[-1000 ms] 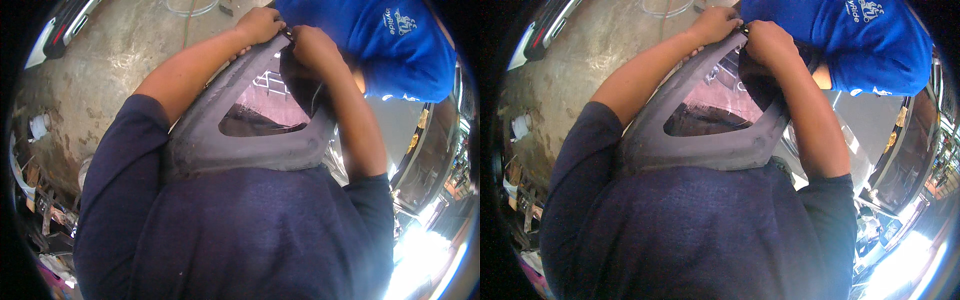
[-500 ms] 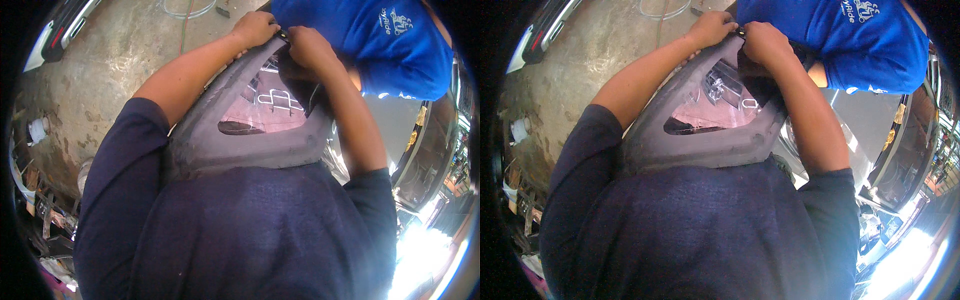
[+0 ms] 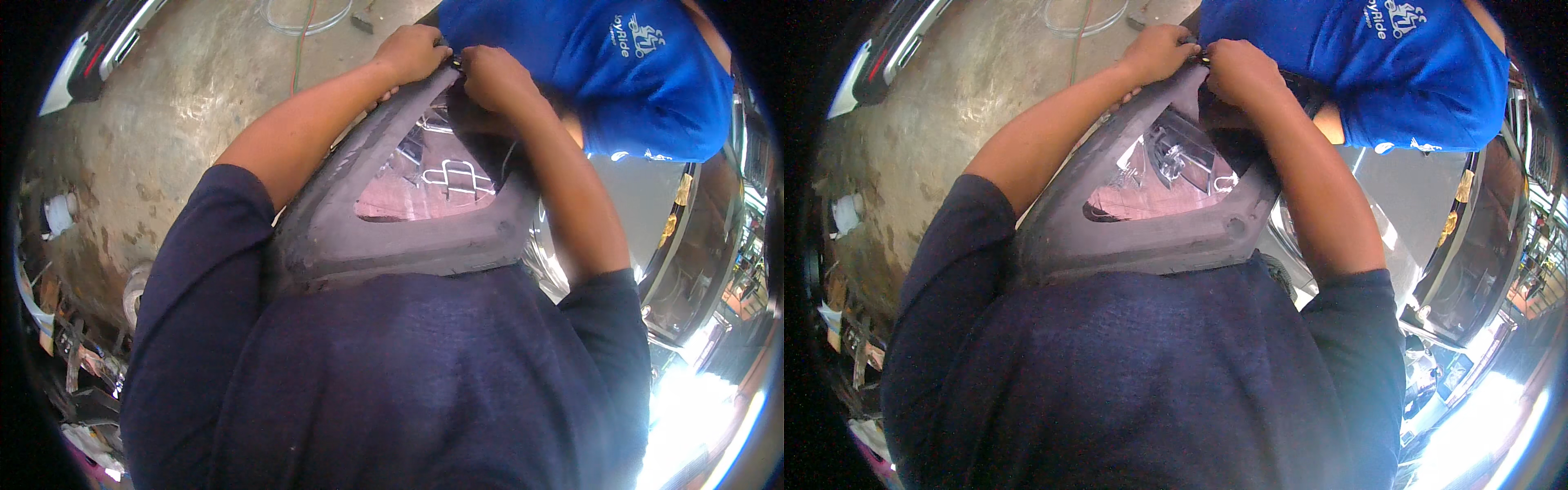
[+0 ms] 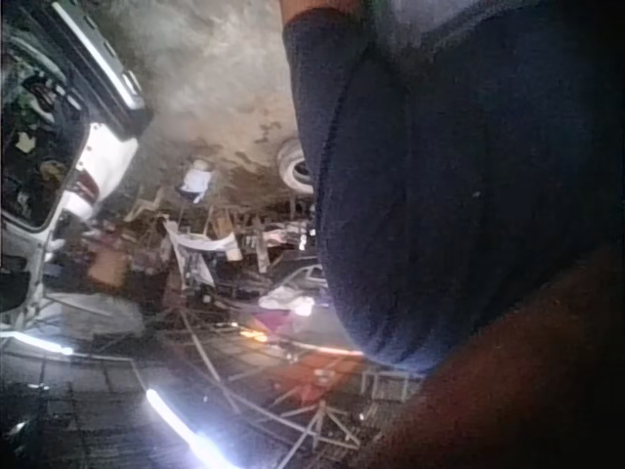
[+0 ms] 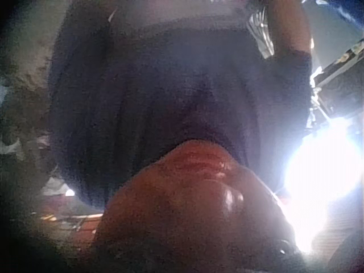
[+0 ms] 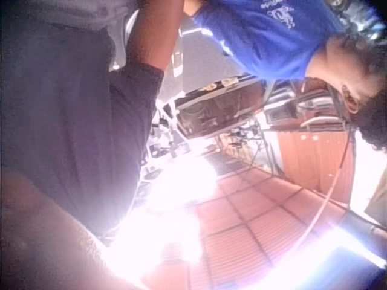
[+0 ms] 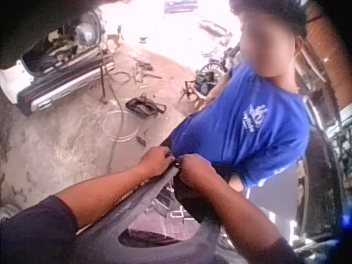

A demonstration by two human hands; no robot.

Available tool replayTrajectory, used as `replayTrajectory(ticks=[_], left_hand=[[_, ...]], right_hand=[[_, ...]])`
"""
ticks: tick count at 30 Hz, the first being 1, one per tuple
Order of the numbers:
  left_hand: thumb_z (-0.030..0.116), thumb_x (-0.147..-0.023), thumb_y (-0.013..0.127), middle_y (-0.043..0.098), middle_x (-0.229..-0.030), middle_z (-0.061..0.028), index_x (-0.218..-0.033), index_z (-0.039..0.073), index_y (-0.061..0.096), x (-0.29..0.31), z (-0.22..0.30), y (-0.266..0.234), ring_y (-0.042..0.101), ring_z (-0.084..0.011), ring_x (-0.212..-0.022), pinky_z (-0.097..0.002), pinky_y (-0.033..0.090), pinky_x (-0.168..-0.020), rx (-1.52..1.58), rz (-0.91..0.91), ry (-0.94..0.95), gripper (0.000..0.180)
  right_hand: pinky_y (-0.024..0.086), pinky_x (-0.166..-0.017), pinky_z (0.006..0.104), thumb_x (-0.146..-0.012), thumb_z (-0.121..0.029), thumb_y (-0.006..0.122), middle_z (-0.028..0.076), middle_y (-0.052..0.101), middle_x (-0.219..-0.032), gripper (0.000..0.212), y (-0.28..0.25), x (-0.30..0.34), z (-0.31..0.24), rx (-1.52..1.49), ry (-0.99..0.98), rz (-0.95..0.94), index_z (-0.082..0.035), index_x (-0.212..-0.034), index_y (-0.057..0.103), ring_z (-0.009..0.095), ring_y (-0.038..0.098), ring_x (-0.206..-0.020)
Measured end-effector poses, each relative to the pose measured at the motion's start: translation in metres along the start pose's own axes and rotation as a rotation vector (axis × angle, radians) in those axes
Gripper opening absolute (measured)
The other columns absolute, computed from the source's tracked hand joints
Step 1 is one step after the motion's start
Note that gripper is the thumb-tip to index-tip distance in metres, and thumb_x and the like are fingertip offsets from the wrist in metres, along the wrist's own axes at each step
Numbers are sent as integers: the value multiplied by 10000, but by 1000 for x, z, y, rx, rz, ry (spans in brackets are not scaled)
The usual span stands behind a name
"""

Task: The person uses a small green-handled tool to scrape and peel away old sealant or adhesive from the edges of a dark gray plastic automotive part. They work along the perimeter, removing strips of material while another person holds the part steady.

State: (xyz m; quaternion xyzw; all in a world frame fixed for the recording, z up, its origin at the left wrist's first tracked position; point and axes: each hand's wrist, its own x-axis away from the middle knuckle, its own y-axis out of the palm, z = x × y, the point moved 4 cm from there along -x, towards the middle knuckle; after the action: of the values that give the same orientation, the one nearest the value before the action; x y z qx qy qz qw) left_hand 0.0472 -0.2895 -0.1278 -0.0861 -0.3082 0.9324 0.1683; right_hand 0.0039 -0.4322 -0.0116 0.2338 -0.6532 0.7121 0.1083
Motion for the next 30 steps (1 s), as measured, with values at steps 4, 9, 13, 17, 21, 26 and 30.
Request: replayTrajectory(ticks=[4,9,13,17,21,26,30], left_hand=[[407,-1043,761,802,-1105,-281,-1137,20,830,3,3,-5,762,-498,-1075,-560,585,-959,-33,5,16,404],[411,-1048,758,802,-1127,-285,-1144,20,832,6,4,-4,760,-498,-1103,-560,585,-976,-16,-16,-15,410],[407,-1049,756,803,-1137,-286,-1154,15,832,5,6,-5,762,-499,-1104,-560,587,-988,-16,-23,-23,413],[395,-1049,753,802,-1154,-286,-1173,15,833,8,4,-1,760,-500,-1108,-557,588,-997,-19,-15,-2,408],[396,-1054,747,801,-1172,-283,-1169,19,834,4,-1,0,759,-494,-1116,-561,585,-998,-39,-34,-8,404],[408,-1058,744,803,-1141,-275,-1137,13,826,8,1,3,759,-498,-1097,-567,587,-976,5,-43,-36,412],[422,-1063,739,804,-1110,-274,-1149,14,819,5,-1,1,761,-500,-1082,-570,589,-967,-22,-17,-6,424]], right_hand=[[631,-1064,560,-962,-128,721,216,800,-1345,401,1,-2,0,-25,-8,20,-117,-1352,815,435,767,-1255],[639,-1046,562,-958,-128,725,209,804,-1342,394,8,0,5,-7,22,5,-114,-1341,817,437,767,-1254],[644,-1029,565,-945,-133,739,223,808,-1313,346,11,-6,3,-26,28,40,-87,-1275,832,446,774,-1231],[649,-1011,568,-950,-128,736,232,812,-1290,313,7,-1,1,14,-15,-15,-76,-1243,835,450,781,-1212],[651,-998,567,-952,-121,734,235,814,-1283,298,11,-5,-1,-19,1,50,-66,-1228,831,449,784,-1203],[650,-996,567,-952,-122,732,241,814,-1277,293,10,1,2,-9,-8,20,-43,-1220,820,455,785,-1196],[648,-1003,570,-959,-123,721,246,807,-1295,314,19,-11,7,-19,-27,52,-51,-1250,812,464,778,-1208]])
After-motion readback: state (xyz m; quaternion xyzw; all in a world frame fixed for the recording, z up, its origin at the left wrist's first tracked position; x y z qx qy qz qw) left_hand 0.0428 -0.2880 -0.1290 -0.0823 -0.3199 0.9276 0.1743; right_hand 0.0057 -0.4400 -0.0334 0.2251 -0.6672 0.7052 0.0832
